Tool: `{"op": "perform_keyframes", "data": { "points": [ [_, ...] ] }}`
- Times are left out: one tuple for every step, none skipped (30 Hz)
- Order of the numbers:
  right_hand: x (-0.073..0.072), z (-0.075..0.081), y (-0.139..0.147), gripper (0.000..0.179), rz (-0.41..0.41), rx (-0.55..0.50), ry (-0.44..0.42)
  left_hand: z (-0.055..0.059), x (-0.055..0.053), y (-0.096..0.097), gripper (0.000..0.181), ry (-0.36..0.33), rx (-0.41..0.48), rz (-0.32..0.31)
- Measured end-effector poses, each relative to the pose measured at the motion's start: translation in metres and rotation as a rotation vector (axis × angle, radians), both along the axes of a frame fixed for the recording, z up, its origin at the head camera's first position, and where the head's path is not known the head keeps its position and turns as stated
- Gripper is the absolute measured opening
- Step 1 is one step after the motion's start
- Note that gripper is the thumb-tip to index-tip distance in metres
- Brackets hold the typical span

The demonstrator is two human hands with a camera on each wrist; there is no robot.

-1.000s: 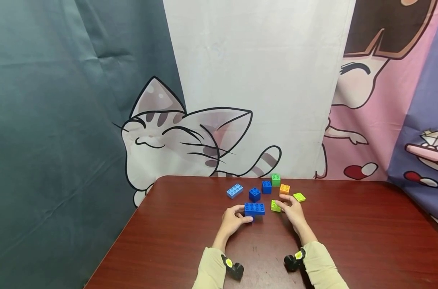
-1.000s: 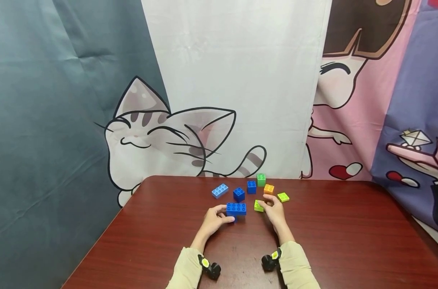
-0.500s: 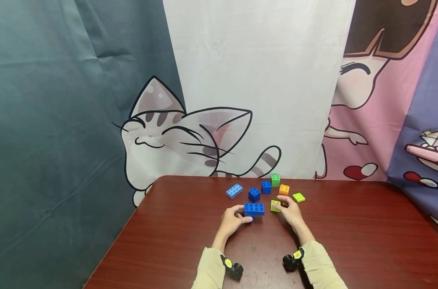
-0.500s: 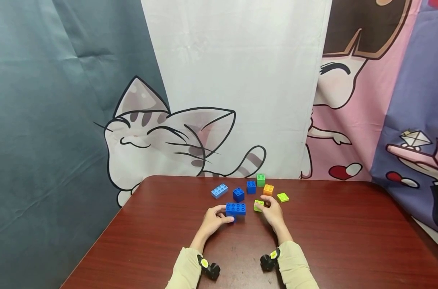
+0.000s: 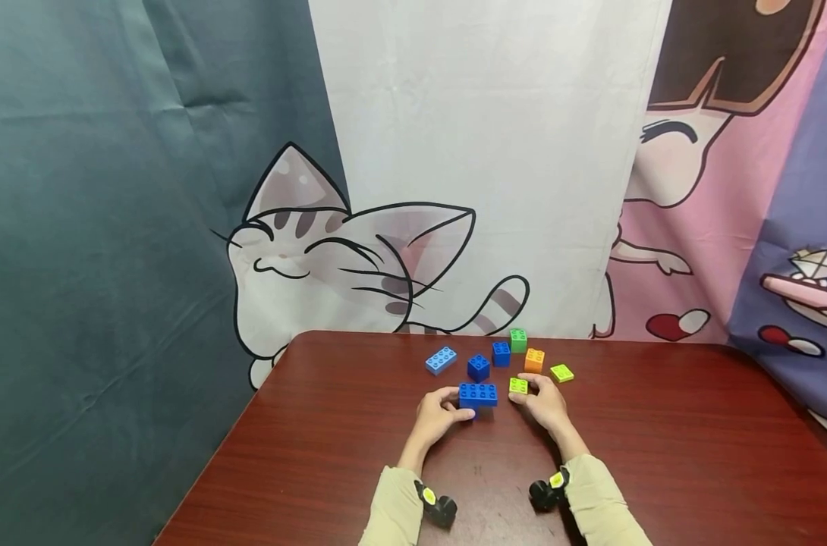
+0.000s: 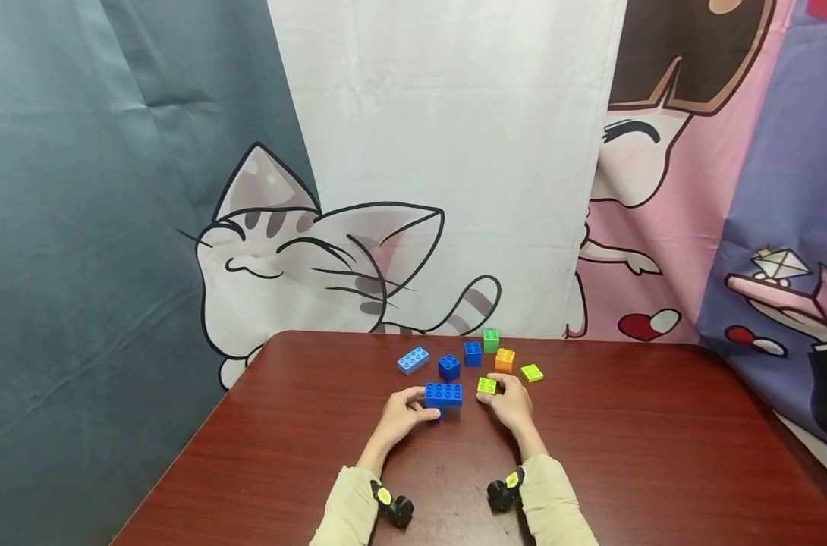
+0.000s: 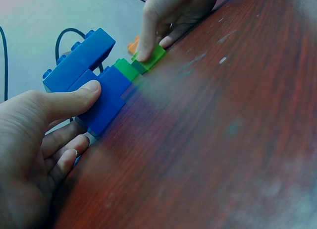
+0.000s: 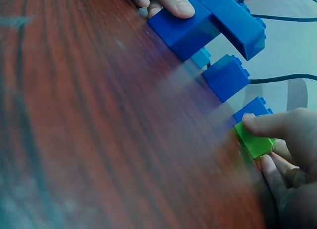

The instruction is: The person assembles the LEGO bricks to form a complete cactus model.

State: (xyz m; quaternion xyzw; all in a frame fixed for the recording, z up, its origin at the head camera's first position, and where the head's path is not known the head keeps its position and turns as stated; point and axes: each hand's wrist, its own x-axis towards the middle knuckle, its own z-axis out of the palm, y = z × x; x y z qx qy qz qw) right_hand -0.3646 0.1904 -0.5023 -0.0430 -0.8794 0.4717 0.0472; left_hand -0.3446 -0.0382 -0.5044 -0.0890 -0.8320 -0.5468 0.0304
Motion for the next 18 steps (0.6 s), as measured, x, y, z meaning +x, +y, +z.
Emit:
{"op": "perform_keyframes", "data": {
  "points": [
    [-0.0004, -0.0005, -0.0003, 0.051, -0.003, 0.006, 0.006, -0.0002, -0.0002, -0.0003, 0.039, 0.002, 0.000, 0.003],
    [-0.0008, -0.0010, -0.0005, 0.049, -0.006, 0.010, 0.010, -0.0005, -0.0002, -0.0006, 0.039, 0.003, -0.001, 0.006],
    [-0.0009, -0.0012, -0.0007, 0.048, -0.008, 0.011, 0.014, -0.0009, -0.0001, -0.0008, 0.039, 0.004, -0.001, 0.007],
    [-0.0006, -0.0014, -0.0008, 0.047, -0.013, 0.009, 0.016, -0.0015, -0.0001, -0.0008, 0.038, 0.003, -0.003, 0.007],
    [-0.0003, -0.0018, -0.0009, 0.046, -0.016, 0.010, 0.018, -0.0022, 0.0002, -0.0009, 0.038, 0.000, -0.003, 0.007],
    [0.0003, -0.0021, -0.0009, 0.046, -0.022, 0.008, 0.016, -0.0026, 0.0005, -0.0009, 0.038, -0.001, -0.004, 0.006],
    [0.0007, -0.0024, -0.0009, 0.045, -0.027, 0.005, 0.015, -0.0029, 0.0008, -0.0009, 0.038, -0.001, -0.005, 0.006],
    [0.0013, -0.0025, -0.0008, 0.045, -0.031, -0.001, 0.015, -0.0031, 0.0011, -0.0009, 0.038, 0.000, -0.004, 0.004],
    [0.0019, -0.0025, -0.0008, 0.045, -0.033, -0.007, 0.020, -0.0030, 0.0012, -0.0009, 0.038, 0.002, -0.002, 0.004],
    [0.0023, -0.0024, -0.0007, 0.045, -0.036, -0.012, 0.022, -0.0027, 0.0012, -0.0009, 0.038, 0.005, 0.000, 0.002],
    [0.0026, -0.0024, -0.0005, 0.044, -0.040, -0.017, 0.024, -0.0022, 0.0013, -0.0010, 0.038, 0.010, 0.001, 0.001],
    [0.0028, -0.0022, -0.0004, 0.044, -0.042, -0.025, 0.025, -0.0017, 0.0013, -0.0012, 0.038, 0.014, 0.001, 0.000],
    [0.0029, -0.0023, -0.0003, 0.044, -0.042, -0.029, 0.032, -0.0013, 0.0013, -0.0013, 0.037, 0.017, 0.002, -0.002],
    [0.0033, -0.0021, -0.0001, 0.044, -0.041, -0.033, 0.036, -0.0010, 0.0012, -0.0015, 0.037, 0.018, 0.003, -0.003],
    [0.0037, -0.0018, 0.0001, 0.045, -0.040, -0.037, 0.038, -0.0007, 0.0012, -0.0014, 0.037, 0.021, 0.001, -0.003],
    [0.0043, -0.0016, 0.0004, 0.045, -0.042, -0.042, 0.032, -0.0005, 0.0012, -0.0010, 0.038, 0.019, 0.001, -0.004],
    [0.0051, -0.0012, 0.0012, 0.046, -0.043, -0.041, 0.029, -0.0003, 0.0011, -0.0001, 0.038, 0.016, 0.001, 0.000],
    [0.0060, -0.0008, 0.0024, 0.047, -0.044, -0.041, 0.024, 0.0000, 0.0007, 0.0013, 0.038, 0.014, 0.000, 0.001]
  ]
}}
